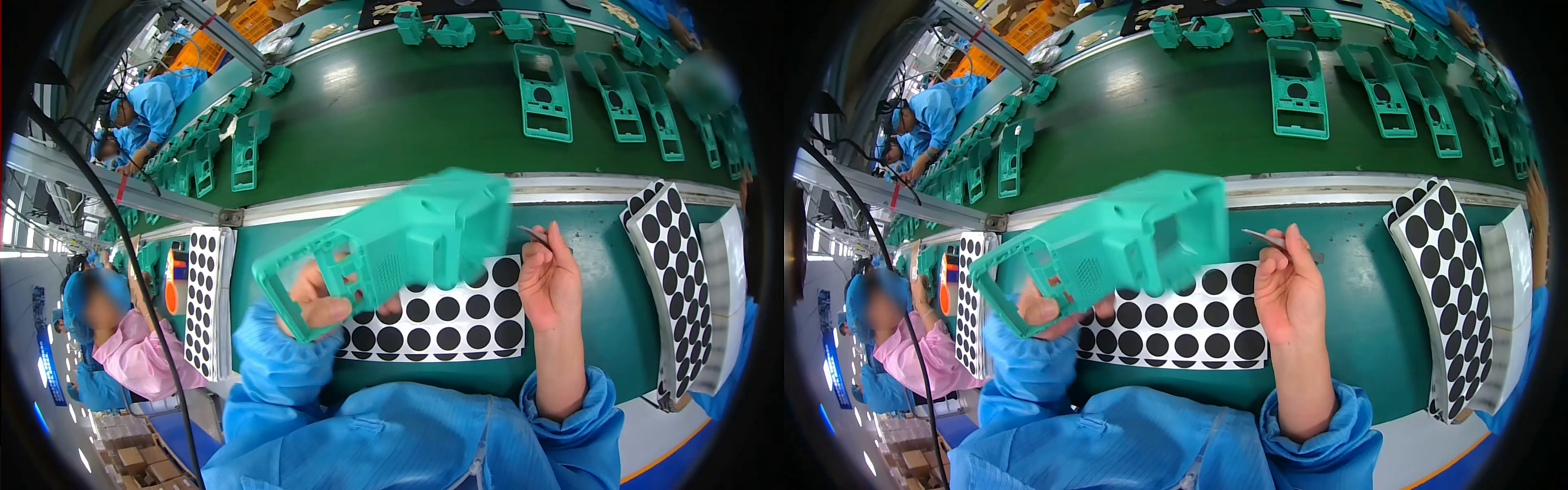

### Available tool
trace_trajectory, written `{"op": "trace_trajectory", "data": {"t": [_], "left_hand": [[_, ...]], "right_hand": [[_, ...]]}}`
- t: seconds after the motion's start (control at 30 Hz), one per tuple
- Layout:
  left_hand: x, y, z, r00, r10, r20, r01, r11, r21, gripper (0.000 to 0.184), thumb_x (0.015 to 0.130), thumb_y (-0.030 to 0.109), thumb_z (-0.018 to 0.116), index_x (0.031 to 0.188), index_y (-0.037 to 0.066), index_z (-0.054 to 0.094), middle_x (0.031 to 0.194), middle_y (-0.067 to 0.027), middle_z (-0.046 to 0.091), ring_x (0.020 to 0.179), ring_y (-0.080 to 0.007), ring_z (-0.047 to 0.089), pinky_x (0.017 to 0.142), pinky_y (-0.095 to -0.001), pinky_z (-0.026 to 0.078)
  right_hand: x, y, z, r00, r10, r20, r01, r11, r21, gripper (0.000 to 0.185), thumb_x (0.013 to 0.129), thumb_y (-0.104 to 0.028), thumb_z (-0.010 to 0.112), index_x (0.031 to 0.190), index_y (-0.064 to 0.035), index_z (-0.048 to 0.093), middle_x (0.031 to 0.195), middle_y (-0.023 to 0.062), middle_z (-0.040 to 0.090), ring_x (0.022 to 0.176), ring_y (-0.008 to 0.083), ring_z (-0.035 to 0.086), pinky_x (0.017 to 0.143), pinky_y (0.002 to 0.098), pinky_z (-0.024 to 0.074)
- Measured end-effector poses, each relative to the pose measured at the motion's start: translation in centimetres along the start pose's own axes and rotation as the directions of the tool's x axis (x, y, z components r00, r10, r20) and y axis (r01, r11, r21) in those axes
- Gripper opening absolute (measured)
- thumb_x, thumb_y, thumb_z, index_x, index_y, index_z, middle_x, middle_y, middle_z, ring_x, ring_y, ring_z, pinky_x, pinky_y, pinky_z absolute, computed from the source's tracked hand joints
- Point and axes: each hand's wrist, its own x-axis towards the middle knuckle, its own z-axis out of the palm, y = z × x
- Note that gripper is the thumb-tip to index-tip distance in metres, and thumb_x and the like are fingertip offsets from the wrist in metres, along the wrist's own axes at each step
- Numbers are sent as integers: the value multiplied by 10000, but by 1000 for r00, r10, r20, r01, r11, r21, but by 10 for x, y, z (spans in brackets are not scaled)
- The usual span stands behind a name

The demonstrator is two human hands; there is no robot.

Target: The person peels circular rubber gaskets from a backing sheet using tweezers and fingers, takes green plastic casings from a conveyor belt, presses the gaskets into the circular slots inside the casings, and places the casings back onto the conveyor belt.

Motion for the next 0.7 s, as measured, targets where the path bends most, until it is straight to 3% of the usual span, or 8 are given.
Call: {"op": "trace_trajectory", "data": {"t": [0.03,0.1,0.13,0.17,0.2,0.4,0.53,0.7], "left_hand": [[3,7,-3,1000,0,1,0,1000,-5,473,682,221,612,1099,33,491,1037,-136,518,864,-226,530,718,-333,425],[18,20,-11,970,238,-48,-183,845,503,303,698,135,606,965,3,550,1026,-148,540,886,-251,546,757,-337,430],[29,25,-15,969,241,-47,-186,846,499,303,698,135,606,965,3,550,1026,-148,540,886,-251,546,757,-337,430],[42,29,-20,918,389,74,-261,455,851,337,671,127,632,979,18,547,1049,-171,534,903,-277,547,767,-342,440],[55,33,-26,857,451,251,-249,-64,966,376,645,120,658,993,34,544,1072,-193,528,920,-303,548,777,-348,451],[151,15,-79,808,479,343,-234,-274,933,248,655,88,599,891,34,548,932,-131,554,884,-311,521,762,-374,431],[198,2,-99,863,392,319,-221,-277,935,197,663,113,603,829,35,531,859,-126,539,856,-306,519,743,-373,429],[207,-18,-104,918,320,235,-153,-262,953,272,714,172,608,939,40,531,992,-126,526,920,-310,506,796,-373,416]], "right_hand": [[0,-1,0,1000,-18,3,18,1000,-15,167,854,-131,501,790,22,515,669,55,529,546,85,504,528,188,525],[1,-4,-1,999,-47,10,47,998,-32,168,856,-133,499,800,25,515,664,54,527,551,87,508,528,188,522],[2,-6,-2,997,-75,20,76,996,-44,169,857,-135,498,810,27,515,659,52,526,557,90,511,529,188,518],[2,-8,-2,997,-78,23,80,996,-48,169,857,-135,498,810,27,515,659,52,526,557,90,511,529,188,518],[3,-10,-3,995,-101,1,101,993,-67,155,855,-132,500,808,16,510,680,56,533,563,92,516,538,190,521],[4,-6,-1,972,-228,-58,217,965,-147,108,847,-127,514,784,-43,490,810,84,559,633,106,561,580,195,533],[4,-5,1,968,-247,-43,233,950,-209,92,846,-133,517,821,-48,493,856,100,566,690,116,586,598,196,536],[1,-1,5,971,-235,-51,202,913,-354,108,835,-128,536,866,-36,489,841,89,558,715,115,582,613,201,534]]}}
